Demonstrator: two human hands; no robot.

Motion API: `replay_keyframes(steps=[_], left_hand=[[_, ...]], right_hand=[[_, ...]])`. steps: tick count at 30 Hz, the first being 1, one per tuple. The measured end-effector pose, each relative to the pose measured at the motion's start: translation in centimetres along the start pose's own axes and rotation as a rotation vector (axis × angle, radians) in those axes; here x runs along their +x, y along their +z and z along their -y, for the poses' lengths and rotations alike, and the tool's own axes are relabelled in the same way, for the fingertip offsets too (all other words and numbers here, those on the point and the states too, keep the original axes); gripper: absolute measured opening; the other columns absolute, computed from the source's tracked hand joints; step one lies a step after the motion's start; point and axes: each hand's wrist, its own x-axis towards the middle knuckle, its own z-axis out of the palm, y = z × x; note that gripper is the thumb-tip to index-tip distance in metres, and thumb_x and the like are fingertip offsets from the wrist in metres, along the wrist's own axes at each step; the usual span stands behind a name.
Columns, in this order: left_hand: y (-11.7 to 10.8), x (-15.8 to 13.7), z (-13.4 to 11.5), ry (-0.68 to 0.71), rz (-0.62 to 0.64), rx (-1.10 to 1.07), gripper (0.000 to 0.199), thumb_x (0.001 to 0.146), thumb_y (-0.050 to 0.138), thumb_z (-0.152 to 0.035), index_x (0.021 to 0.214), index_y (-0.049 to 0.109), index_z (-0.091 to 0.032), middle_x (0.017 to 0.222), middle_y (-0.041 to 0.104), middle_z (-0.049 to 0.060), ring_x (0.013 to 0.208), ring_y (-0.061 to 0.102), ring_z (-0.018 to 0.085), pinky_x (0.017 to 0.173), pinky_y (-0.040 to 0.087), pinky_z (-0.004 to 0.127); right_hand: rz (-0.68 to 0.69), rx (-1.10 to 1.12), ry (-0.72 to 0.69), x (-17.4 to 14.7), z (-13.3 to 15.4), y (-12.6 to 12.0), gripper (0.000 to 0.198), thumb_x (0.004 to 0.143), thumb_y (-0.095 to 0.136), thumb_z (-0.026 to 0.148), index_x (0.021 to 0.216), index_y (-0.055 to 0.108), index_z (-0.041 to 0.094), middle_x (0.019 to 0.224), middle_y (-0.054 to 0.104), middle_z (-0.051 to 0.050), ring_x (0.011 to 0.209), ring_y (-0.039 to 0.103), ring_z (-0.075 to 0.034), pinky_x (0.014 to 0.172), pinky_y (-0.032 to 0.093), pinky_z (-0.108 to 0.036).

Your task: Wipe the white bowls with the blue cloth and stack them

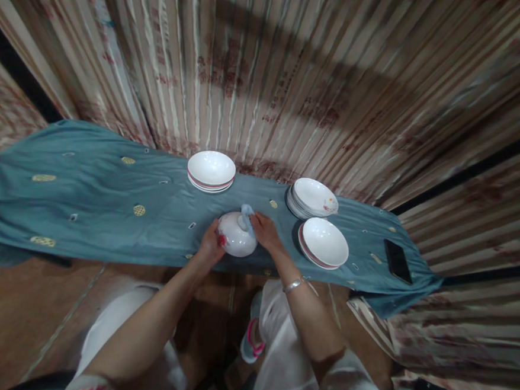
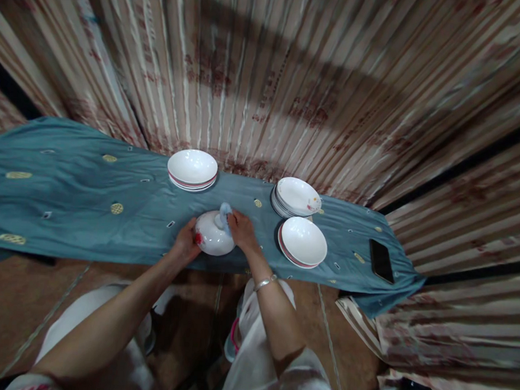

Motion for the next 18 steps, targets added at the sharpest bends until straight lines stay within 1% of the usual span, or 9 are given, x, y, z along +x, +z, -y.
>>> replay_keyframes(steps=[4, 7, 11, 15, 18], left_hand=[[-0.1, 0.1, 0.1, -0.004, 0.006, -0.001, 0.038, 0.098, 0.038, -0.021, 0.123, 0.062, -0.005, 0.089, 0.076, 0.011, 0.088, 0.073, 0.022, 0.088, 0.057, 0.032], [-0.1, 0.0, 0.1, -0.004, 0.005, 0.006, 0.036, 0.097, 0.039, -0.018, 0.119, 0.064, -0.005, 0.087, 0.076, 0.01, 0.086, 0.073, 0.021, 0.086, 0.058, 0.031], [-0.2, 0.2, 0.1, -0.002, 0.014, 0.026, 0.036, 0.096, 0.037, -0.018, 0.117, 0.065, -0.006, 0.087, 0.076, 0.01, 0.086, 0.073, 0.023, 0.085, 0.059, 0.034], [-0.4, 0.5, 0.2, 0.013, 0.025, 0.044, 0.034, 0.095, 0.039, -0.018, 0.112, 0.066, -0.006, 0.085, 0.076, 0.01, 0.087, 0.073, 0.023, 0.086, 0.058, 0.034], [-0.6, 0.7, 0.3, 0.023, 0.038, 0.047, 0.032, 0.093, 0.041, -0.016, 0.108, 0.067, -0.006, 0.082, 0.075, 0.01, 0.086, 0.073, 0.022, 0.086, 0.057, 0.032]], right_hand=[[-0.081, 0.018, -0.061, -1.8, -0.1, 0.5, 0.033, 0.098, 0.037, 0.025, 0.113, 0.065, 0.015, 0.106, 0.072, -0.01, 0.097, 0.066, -0.021, 0.088, 0.049, -0.032], [-0.167, -0.009, -0.158, -3.0, 0.0, 0.9, 0.037, 0.098, 0.036, 0.024, 0.122, 0.062, 0.014, 0.122, 0.068, -0.014, 0.115, 0.062, -0.023, 0.101, 0.048, -0.038], [-0.213, -0.079, -0.211, -4.6, 0.1, 1.3, 0.041, 0.099, 0.034, 0.025, 0.128, 0.061, 0.013, 0.135, 0.062, -0.017, 0.131, 0.053, -0.024, 0.111, 0.042, -0.042], [-0.208, -0.092, -0.23, -5.8, 0.5, 1.5, 0.043, 0.1, 0.034, 0.028, 0.129, 0.061, 0.013, 0.142, 0.056, -0.015, 0.137, 0.046, -0.024, 0.116, 0.038, -0.043], [-0.211, -0.091, -0.255, -6.2, 1.0, 1.7, 0.043, 0.1, 0.035, 0.029, 0.129, 0.062, 0.011, 0.146, 0.052, -0.015, 0.143, 0.038, -0.024, 0.119, 0.034, -0.044]])
